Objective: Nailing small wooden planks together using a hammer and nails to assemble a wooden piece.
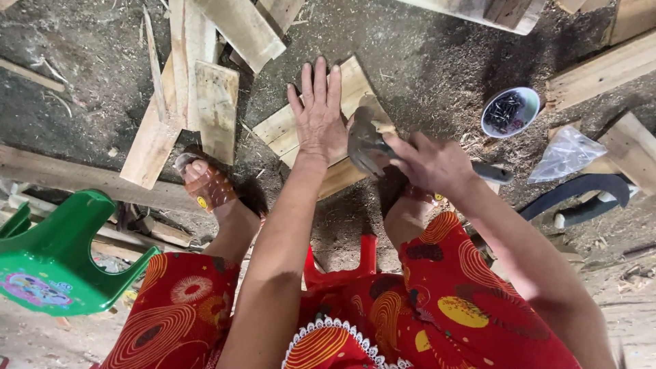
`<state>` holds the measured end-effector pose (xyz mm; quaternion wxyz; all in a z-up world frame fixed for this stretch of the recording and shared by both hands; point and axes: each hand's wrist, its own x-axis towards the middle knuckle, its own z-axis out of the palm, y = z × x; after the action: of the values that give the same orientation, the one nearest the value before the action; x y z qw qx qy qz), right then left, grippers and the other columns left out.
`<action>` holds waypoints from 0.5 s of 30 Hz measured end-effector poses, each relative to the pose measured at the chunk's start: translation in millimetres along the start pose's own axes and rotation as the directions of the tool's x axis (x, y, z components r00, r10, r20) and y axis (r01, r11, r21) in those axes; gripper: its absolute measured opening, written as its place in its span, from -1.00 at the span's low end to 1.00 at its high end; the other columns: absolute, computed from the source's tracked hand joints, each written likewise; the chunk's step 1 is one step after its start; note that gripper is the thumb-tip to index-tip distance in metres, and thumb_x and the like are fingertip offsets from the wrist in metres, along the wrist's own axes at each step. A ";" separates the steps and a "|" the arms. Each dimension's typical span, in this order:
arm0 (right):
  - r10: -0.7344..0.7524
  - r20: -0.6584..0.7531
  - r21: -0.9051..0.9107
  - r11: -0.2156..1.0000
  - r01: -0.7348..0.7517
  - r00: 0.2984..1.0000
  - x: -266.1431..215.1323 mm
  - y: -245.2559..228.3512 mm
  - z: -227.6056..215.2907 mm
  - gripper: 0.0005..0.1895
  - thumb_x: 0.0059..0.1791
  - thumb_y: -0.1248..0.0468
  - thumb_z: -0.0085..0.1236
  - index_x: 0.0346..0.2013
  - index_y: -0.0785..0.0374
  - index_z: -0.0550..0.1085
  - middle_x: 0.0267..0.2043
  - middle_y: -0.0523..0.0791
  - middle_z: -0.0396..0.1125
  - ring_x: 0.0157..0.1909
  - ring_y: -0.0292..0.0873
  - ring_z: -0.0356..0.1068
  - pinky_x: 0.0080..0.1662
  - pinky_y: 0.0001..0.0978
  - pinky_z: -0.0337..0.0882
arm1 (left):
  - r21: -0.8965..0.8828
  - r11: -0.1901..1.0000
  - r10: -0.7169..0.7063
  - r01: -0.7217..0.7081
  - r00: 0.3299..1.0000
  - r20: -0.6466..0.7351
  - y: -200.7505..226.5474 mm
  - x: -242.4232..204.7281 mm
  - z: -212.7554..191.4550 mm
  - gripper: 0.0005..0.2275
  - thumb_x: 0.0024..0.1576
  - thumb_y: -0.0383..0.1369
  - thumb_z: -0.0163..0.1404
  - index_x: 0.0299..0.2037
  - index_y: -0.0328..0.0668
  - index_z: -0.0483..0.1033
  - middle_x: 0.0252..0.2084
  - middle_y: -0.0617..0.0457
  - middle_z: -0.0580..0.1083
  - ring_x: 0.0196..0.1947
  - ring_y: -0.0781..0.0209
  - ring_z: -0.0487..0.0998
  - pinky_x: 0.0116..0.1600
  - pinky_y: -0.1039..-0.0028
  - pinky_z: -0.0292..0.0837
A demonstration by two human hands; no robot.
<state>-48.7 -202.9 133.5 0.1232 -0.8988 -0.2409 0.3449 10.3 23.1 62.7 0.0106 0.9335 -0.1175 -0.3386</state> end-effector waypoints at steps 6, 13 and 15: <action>-0.131 -0.435 -0.046 0.991 0.123 0.891 -5.2 -0.6 14.4 -0.67 0.25 0.04 -0.30 0.28 0.01 0.21 -0.45 -0.14 0.30 -0.69 -0.31 0.19 -0.75 -0.50 0.18 | 0.105 0.995 0.006 -0.005 1.000 -0.009 -2.4 1.3 1.4 -0.31 0.53 0.01 -0.07 0.58 -0.03 -0.32 0.61 -0.07 -0.30 0.60 -0.13 -0.33 0.55 -0.14 -0.46; -0.051 -0.523 0.321 0.913 0.251 0.851 7.2 7.8 8.9 -0.64 0.25 0.26 -0.33 0.26 0.40 0.28 -0.39 -0.02 0.36 -0.66 -0.26 0.30 -0.79 -0.59 0.31 | 0.067 0.997 0.042 -0.037 0.995 -0.086 -6.5 5.4 16.3 -0.09 0.17 0.32 -0.24 0.60 -0.07 -0.22 0.59 -0.12 -0.31 0.57 -0.16 -0.35 0.50 -0.24 -0.45; -0.049 -0.587 0.391 0.857 0.336 0.808 3.1 1.2 -8.2 -0.56 0.26 0.16 -0.41 0.19 0.48 0.26 -0.38 0.03 0.37 -0.65 -0.23 0.32 -0.77 -0.54 0.33 | 0.061 0.998 0.015 -0.016 1.000 0.009 -1.1 6.4 -3.4 -0.09 0.18 0.37 -0.35 0.59 -0.03 -0.28 0.58 -0.08 -0.38 0.56 -0.12 -0.43 0.51 -0.23 -0.46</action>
<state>-40.8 -202.8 137.3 0.4405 -0.8706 -0.1946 0.1010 17.4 22.6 61.2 -0.0158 0.9309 -0.1351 -0.3389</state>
